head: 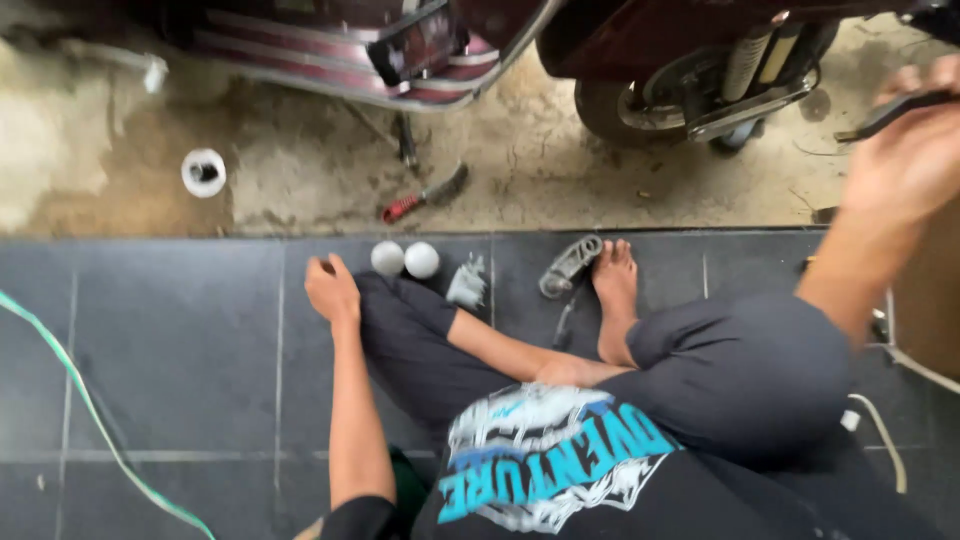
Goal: Cleaning a motorcycle brake disc by scraping off dirt and debris with a metal tool while sitting on the floor.
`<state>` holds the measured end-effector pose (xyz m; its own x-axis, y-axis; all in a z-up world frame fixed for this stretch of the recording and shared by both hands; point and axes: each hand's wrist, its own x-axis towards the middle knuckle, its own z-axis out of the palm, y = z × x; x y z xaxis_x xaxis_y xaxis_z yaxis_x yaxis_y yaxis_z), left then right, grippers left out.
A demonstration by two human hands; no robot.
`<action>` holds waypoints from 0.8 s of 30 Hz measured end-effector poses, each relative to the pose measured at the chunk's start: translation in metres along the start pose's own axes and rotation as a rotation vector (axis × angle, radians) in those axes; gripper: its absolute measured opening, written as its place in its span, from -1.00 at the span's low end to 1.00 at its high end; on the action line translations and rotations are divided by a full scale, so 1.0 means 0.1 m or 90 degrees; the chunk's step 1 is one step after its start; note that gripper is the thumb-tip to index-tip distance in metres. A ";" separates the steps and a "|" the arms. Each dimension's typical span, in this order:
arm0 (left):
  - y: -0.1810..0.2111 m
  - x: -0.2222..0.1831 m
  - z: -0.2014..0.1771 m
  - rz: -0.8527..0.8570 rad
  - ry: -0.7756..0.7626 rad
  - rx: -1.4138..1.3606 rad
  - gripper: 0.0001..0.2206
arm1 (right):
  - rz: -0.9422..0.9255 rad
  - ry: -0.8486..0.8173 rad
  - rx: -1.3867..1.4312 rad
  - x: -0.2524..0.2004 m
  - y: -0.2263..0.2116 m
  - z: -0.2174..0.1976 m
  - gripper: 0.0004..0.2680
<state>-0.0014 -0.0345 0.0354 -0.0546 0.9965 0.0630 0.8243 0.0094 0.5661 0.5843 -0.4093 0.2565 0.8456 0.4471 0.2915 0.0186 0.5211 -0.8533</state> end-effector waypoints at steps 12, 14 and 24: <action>2.48 -1.93 -0.38 0.108 -0.396 -0.968 -0.47 | 0.221 -0.153 -0.289 -1.30 0.65 1.60 -0.84; 2.69 -2.11 -0.27 0.158 -0.523 -0.987 -0.13 | 0.212 -0.372 -0.293 -1.35 0.66 1.64 -0.82; 2.66 -2.00 -0.74 0.068 -0.638 -0.875 -0.42 | 0.141 -0.617 -0.569 -1.25 0.15 1.68 -0.80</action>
<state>0.1868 -0.2371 0.2338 0.7574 0.6506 -0.0544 -0.2867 0.4062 0.8677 0.3895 -0.3351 0.2803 0.1659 0.9860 -0.0190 0.5861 -0.1141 -0.8022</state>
